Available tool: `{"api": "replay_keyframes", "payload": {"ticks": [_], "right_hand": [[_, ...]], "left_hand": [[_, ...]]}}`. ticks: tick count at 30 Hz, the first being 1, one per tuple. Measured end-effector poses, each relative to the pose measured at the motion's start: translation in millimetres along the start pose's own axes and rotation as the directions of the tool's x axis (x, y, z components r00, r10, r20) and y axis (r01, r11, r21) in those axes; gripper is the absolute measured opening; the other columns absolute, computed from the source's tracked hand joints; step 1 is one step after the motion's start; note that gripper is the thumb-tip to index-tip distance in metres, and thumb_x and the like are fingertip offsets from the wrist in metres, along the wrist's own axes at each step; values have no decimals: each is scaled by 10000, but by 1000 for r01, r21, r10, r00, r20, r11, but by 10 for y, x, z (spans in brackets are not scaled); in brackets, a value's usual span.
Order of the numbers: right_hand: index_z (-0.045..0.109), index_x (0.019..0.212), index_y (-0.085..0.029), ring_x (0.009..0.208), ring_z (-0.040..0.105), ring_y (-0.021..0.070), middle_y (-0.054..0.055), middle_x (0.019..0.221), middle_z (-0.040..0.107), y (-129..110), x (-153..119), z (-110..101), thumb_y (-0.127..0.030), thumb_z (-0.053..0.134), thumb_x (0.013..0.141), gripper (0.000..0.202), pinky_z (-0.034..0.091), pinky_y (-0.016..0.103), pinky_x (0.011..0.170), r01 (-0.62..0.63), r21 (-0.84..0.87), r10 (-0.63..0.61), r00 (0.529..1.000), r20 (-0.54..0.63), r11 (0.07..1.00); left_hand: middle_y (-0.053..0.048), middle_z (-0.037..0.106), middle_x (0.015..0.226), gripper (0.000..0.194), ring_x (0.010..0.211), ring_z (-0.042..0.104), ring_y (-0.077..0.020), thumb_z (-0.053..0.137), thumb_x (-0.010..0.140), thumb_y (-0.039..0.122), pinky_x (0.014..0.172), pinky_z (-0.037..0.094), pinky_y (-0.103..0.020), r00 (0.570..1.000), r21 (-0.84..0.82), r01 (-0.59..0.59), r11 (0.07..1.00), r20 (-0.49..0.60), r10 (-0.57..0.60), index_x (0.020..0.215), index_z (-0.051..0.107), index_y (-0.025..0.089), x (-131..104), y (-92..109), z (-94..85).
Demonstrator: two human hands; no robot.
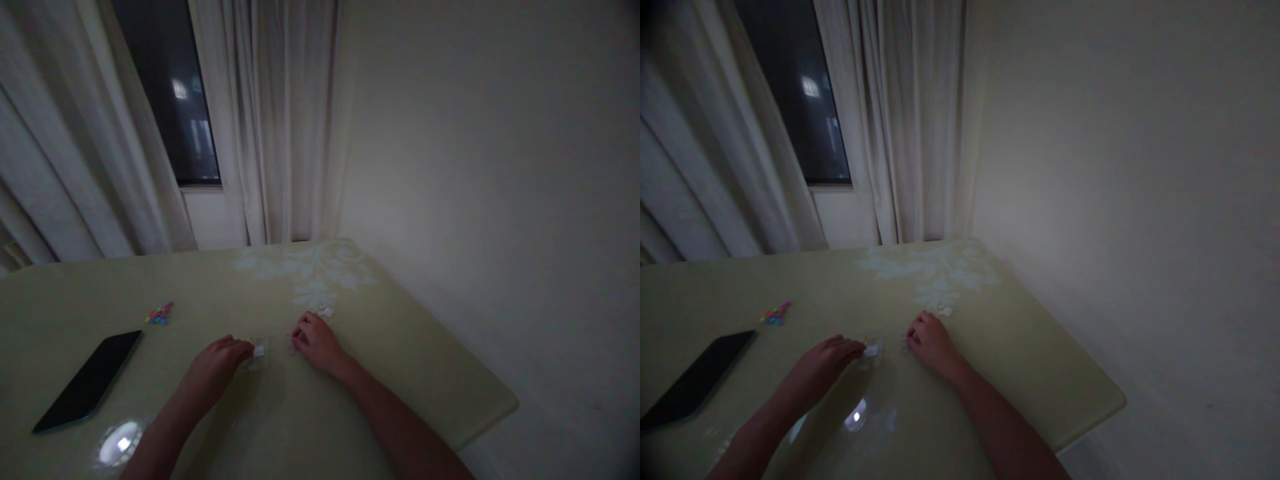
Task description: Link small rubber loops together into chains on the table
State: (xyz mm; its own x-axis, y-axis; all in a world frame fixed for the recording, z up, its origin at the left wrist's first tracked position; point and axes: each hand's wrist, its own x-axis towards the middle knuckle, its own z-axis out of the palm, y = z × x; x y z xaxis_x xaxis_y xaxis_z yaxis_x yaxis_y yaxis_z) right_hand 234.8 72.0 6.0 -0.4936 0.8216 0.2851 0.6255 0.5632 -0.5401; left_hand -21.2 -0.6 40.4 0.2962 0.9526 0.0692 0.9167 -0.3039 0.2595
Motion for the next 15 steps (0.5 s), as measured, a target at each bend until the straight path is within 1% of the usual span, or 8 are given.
{"api": "replay_keyframes", "payload": {"ticks": [3, 5, 8, 11, 15], "right_hand": [[757, 916, -159, 920, 603, 167, 48, 977, 640, 8, 16, -1, -115, 768, 867, 67, 460, 275, 840, -25, 118, 33, 997, -67, 993], [753, 912, -164, 900, 597, 161, 39, 960, 630, 8, 21, -6, -110, 768, 865, 72, 457, 273, 826, -22, 153, 37, 995, -97, 988], [751, 909, -166, 872, 593, 153, 31, 946, 622, -1, 15, -15, -113, 769, 868, 69, 452, 268, 805, 1, 190, 21, 993, -113, 982], [752, 903, -168, 853, 591, 150, 29, 940, 622, -3, 8, -14, -112, 770, 868, 68, 452, 267, 795, 19, 206, 5, 993, -114, 978], [751, 895, -176, 879, 596, 157, 29, 942, 622, 14, 10, 4, -111, 777, 859, 79, 456, 273, 812, 32, 218, -3, 991, -132, 975]], "left_hand": [[-91, 798, 1066, 416, 1014, 710, -254, 449, 933, 55, 891, 505, -354, 997, -34, -69, 997, -37, 68, 1109, 781, 235, 11, -70, 58], [-95, 800, 1042, 369, 1000, 712, -263, 467, 954, 95, 892, 507, -368, 995, -48, -88, 995, -52, 85, 1088, 785, 226, 20, -97, 90], [-90, 798, 997, 309, 967, 718, -263, 494, 980, 170, 863, 514, -360, 995, -90, -82, 993, -56, 78, 1031, 793, 226, 30, -104, 109], [-78, 785, 977, 306, 945, 719, -247, 495, 974, 174, 837, 513, -333, 994, -143, -91, 986, -69, 81, 1004, 794, 235, 30, -97, 101], [-69, 757, 940, 309, 891, 714, -220, 489, 972, 195, 785, 508, -294, 991, -210, -108, 972, -105, 87, 967, 794, 244, 19, -95, 101]]}}
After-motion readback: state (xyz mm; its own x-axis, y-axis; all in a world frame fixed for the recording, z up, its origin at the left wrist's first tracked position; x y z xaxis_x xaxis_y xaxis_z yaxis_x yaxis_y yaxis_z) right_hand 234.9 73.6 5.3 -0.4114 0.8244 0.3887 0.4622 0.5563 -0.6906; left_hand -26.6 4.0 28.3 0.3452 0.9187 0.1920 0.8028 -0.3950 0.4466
